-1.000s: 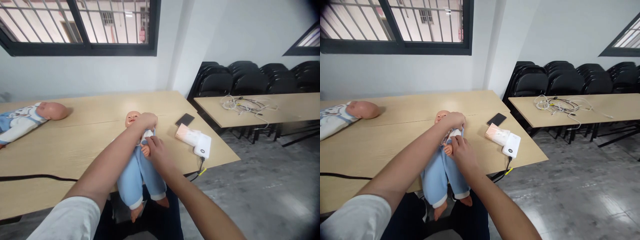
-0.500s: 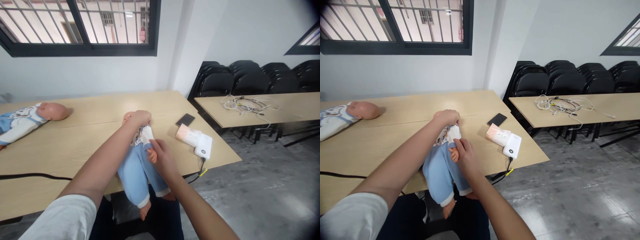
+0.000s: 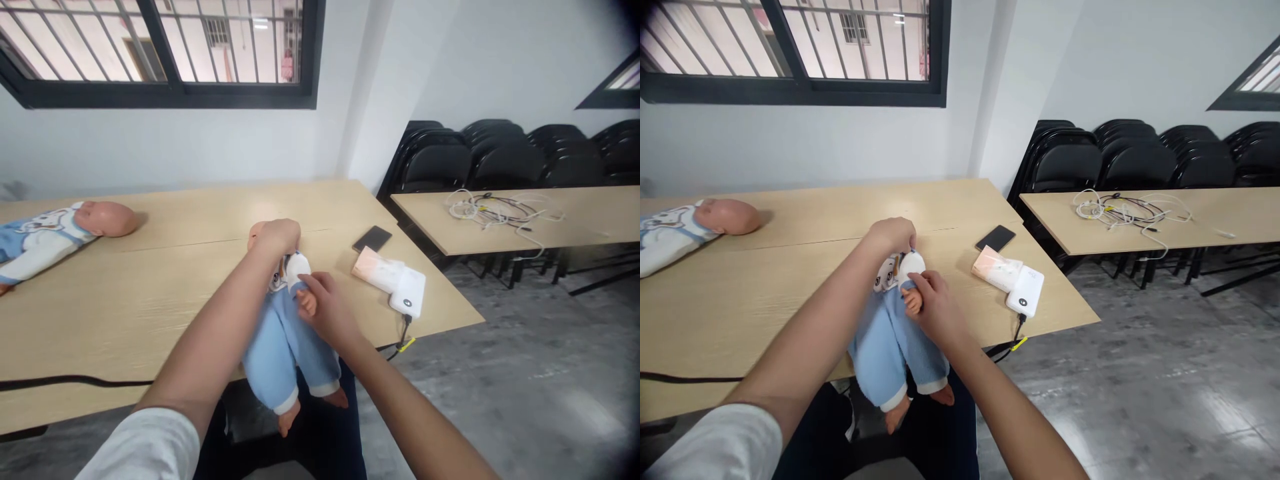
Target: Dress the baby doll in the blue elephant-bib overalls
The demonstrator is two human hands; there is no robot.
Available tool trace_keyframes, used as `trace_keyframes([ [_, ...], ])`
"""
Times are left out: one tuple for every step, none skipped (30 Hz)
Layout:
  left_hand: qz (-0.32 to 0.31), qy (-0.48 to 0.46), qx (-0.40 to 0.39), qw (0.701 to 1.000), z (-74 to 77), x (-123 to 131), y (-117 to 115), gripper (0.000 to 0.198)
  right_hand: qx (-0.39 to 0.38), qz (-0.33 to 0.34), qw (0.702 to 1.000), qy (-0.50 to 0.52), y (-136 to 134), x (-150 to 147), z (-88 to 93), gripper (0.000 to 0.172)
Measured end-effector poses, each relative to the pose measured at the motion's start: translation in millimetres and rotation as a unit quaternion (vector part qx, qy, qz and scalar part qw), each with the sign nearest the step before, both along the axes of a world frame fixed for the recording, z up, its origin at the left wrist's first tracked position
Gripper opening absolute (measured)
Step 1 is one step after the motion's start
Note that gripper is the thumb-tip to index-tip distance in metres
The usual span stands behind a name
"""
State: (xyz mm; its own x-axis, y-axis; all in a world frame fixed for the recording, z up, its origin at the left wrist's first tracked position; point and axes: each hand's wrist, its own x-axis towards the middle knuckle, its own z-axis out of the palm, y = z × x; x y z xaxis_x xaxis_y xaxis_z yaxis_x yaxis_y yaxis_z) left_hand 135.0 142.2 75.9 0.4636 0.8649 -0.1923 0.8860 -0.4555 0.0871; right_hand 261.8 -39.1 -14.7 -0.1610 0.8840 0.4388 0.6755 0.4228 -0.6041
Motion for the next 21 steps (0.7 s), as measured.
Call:
trace_keyframes([
  [0.004, 0.003, 0.01, 1.0, -2.5, 0, -3, 0.023, -0.004, 0.013, 1.0, -0.022, -1, 0, 1.8, 0.055],
  [0.007, 0.008, 0.017, 1.0, -5.6, 0, -6, 0.022, -0.011, 0.03, 0.999, -0.037, 0, 2, 4.5, 0.057],
  [0.007, 0.007, 0.025, 1.0, -9.3, 0, -8, 0.022, -0.023, 0.057, 0.997, -0.042, 1, 6, 7.5, 0.06],
  [0.004, -0.007, 0.035, 0.999, -13.7, -1, -11, 0.021, -0.041, 0.094, 0.994, -0.034, 5, 11, 10.2, 0.064],
  [0.002, -0.026, 0.048, 0.998, -18.6, -2, -13, 0.02, -0.066, 0.135, 0.989, -0.008, 10, 17, 12.1, 0.065],
  [0.005, -0.047, 0.063, 0.997, -23.9, -3, -15, 0.019, -0.098, 0.17, 0.98, 0.035, 17, 23, 12.5, 0.063],
  [0.01, -0.07, 0.079, 0.994, -29.3, -6, -17, 0.018, -0.133, 0.186, 0.969, 0.093, 26, 29, 11.2, 0.057],
  [0.015, -0.092, 0.093, 0.991, -34.5, -8, -20, 0.018, -0.167, 0.177, 0.957, 0.158, 36, 34, 8.1, 0.049],
  [0.018, -0.115, 0.102, 0.988, -39.4, -11, -22, 0.017, -0.196, 0.144, 0.946, 0.216, 48, 36, 3.5, 0.043],
  [0.018, -0.139, 0.108, 0.984, -43.8, -14, -25, 0.018, -0.214, 0.096, 0.937, 0.259, 59, 37, -2.0, 0.037],
  [0.019, -0.161, 0.111, 0.981, -47.8, -17, -28, 0.018, -0.224, 0.051, 0.932, 0.281, 71, 35, -7.5, 0.034],
  [0.02, -0.178, 0.113, 0.977, -51.5, -19, -32, 0.018, -0.23, 0.016, 0.93, 0.288, 81, 33, -12.5, 0.032],
  [0.023, -0.189, 0.115, 0.975, -54.9, -21, -35, 0.018, -0.233, -0.006, 0.93, 0.284, 90, 29, -16.3, 0.031],
  [0.028, -0.196, 0.12, 0.973, -58.3, -22, -39, 0.018, -0.236, -0.014, 0.932, 0.274, 97, 26, -18.5, 0.031],
  [0.032, -0.202, 0.127, 0.971, -61.7, -23, -42, 0.017, -0.237, -0.015, 0.936, 0.26, 104, 25, -19.0, 0.03],
  [0.035, -0.208, 0.133, 0.968, -65.2, -24, -46, 0.017, -0.237, -0.011, 0.941, 0.243, 109, 24, -18.1, 0.029],
  [0.039, -0.215, 0.14, 0.966, -68.6, -24, -48, 0.017, -0.234, -0.005, 0.946, 0.222, 113, 25, -16.0, 0.028],
  [0.043, -0.225, 0.148, 0.962, -71.9, -25, -51, 0.017, -0.232, 0.004, 0.953, 0.197, 116, 28, -13.5, 0.027],
  [0.046, -0.234, 0.154, 0.959, -74.9, -25, -54, 0.017, -0.23, 0.019, 0.958, 0.169, 119, 31, -10.9, 0.027],
  [0.05, -0.242, 0.158, 0.956, -77.3, -26, -56, 0.017, -0.231, 0.036, 0.962, 0.144, 122, 36, -9.0, 0.027],
  [0.056, -0.248, 0.164, 0.953, -79.0, -26, -59, 0.016, -0.234, 0.053, 0.963, 0.123, 124, 40, -7.9, 0.028],
])
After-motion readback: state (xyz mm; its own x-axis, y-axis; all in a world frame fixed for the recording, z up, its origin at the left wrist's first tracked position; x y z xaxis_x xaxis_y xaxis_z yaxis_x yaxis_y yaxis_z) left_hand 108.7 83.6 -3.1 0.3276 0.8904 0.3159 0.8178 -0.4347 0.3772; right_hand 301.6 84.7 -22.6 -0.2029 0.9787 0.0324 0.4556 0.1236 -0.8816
